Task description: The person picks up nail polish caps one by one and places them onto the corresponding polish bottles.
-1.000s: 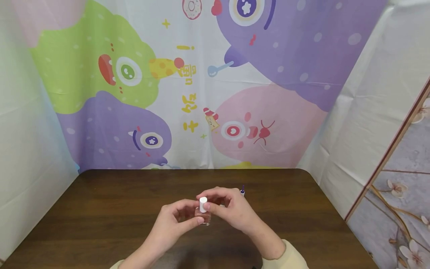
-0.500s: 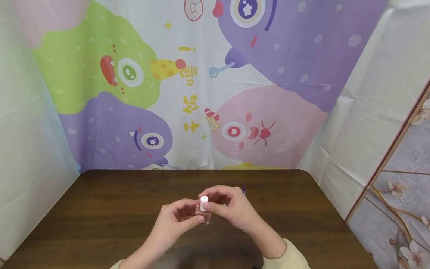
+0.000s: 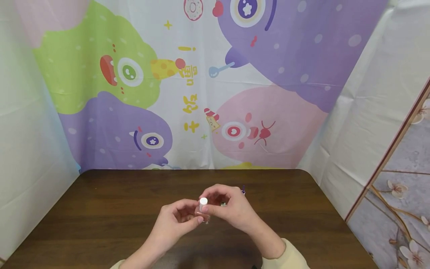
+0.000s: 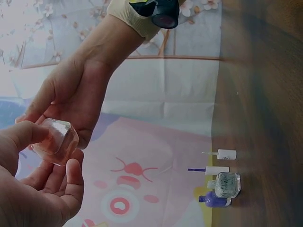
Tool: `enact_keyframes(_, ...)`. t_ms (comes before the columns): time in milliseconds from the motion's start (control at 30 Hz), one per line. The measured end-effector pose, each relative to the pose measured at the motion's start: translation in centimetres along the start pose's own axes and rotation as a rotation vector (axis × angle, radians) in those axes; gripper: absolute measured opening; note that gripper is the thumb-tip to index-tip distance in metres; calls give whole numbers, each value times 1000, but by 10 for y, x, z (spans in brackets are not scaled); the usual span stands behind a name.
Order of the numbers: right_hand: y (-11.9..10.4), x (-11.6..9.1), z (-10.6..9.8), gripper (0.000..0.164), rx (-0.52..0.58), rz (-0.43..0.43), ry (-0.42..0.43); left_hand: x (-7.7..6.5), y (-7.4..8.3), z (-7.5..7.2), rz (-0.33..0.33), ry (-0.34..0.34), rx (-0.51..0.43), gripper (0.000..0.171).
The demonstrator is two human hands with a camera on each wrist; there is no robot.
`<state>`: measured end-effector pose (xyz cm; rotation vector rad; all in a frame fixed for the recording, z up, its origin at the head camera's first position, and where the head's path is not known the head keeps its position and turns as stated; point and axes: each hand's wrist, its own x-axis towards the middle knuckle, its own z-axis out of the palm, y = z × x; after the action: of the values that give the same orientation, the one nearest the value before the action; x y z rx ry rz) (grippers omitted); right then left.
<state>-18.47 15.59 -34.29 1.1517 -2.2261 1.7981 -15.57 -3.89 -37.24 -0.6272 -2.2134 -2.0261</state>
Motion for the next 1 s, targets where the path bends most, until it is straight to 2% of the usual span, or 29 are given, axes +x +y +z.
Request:
enact_keyframes(167, -1, 1, 0, 19, -37, 17, 23, 1, 0, 1, -23, 1, 15, 22)
enact_keyframes(700, 0, 0, 3, 24, -44, 23, 59, -1, -1, 1, 12, -3, 19, 22)
enact_keyframes(867, 0, 0, 4, 31, -37, 9, 61, -1, 0, -1, 14, 23, 19, 21)
enact_keyframes(1000, 0, 0, 2, 30, -18, -8, 42, 0, 1, -3, 0, 47, 9, 20)
